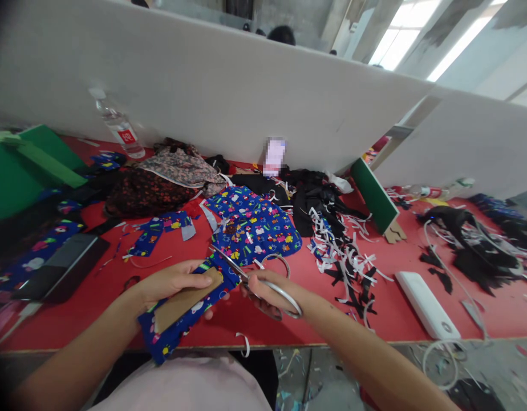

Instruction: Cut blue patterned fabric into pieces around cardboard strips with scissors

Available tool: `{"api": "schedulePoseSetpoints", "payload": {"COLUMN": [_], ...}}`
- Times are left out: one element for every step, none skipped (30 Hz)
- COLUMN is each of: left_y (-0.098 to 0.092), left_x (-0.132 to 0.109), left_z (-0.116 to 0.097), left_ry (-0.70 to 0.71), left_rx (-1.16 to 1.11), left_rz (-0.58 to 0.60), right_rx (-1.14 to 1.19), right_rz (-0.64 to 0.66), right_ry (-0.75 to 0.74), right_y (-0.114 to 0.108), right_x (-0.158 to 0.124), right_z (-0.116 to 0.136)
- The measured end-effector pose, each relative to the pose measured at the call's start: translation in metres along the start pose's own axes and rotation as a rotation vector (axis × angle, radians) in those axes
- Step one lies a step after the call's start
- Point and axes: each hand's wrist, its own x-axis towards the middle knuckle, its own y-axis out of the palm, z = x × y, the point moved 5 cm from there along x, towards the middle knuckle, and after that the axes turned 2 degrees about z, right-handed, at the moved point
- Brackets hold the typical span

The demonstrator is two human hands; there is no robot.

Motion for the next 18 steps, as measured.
{"api": "schedulePoseSetpoints", "payload": {"left_y": [0.000,0.000,0.001,0.001,0.001,0.001,0.002,0.002,0.002,0.002,0.002,0.002,0.001,0.000,-0.002,-0.005,-0.008,-0.013], "left_x": [0.000,0.000,0.000,0.001,0.001,0.001,0.001,0.001,0.000,0.000,0.000,-0.001,0.000,0.000,0.001,0.003,0.005,0.008], "left_z": [0.001,0.001,0.001,0.002,0.002,0.002,0.003,0.003,0.002,0.002,0.001,0.001,0.000,0.000,0.000,-0.001,-0.002,-0.004], "left_ry": [-0.003,-0.004,-0.003,-0.001,-0.002,-0.006,-0.011,-0.013,-0.014,-0.014,-0.011,-0.007,-0.002,0.003,0.013,0.033,0.066,0.116], "left_rx": [0.000,-0.001,0.000,-0.002,-0.006,-0.012,-0.018,-0.022,-0.023,-0.021,-0.017,-0.013,-0.013,-0.017,-0.028,-0.049,-0.079,-0.117], "left_rz": [0.000,0.001,0.003,0.006,0.009,0.011,0.012,0.011,0.012,0.012,0.012,0.010,0.002,-0.012,-0.036,-0.074,-0.127,-0.197], "right_rx": [-0.002,-0.004,-0.004,-0.004,-0.003,0.001,0.006,0.010,0.017,0.027,0.039,0.051,0.063,0.073,0.082,0.094,0.112,0.139], "right_rz": [0.006,0.010,0.014,0.012,0.010,0.007,0.001,-0.004,-0.009,-0.017,-0.032,-0.063,-0.106,-0.158,-0.214,-0.263,-0.305,-0.343], "right_ry": [0.005,0.009,0.012,0.011,0.007,0.004,0.003,0.006,0.010,0.012,0.011,0.011,0.014,0.017,0.022,0.027,0.029,0.026], "right_y": [0.000,0.000,0.000,0.000,0.000,0.000,0.000,0.000,0.000,0.000,0.000,-0.001,-0.002,-0.004,-0.007,-0.009,-0.011,-0.013], "right_x": [0.001,0.001,0.001,0.002,0.002,0.002,0.002,0.002,0.003,0.003,0.004,0.005,0.006,0.007,0.008,0.010,0.012,0.014], "right_z": [0.000,0.000,0.001,0.002,0.003,0.004,0.004,0.004,0.003,0.001,0.000,0.000,-0.001,-0.001,-0.001,0.000,0.000,0.000]}}
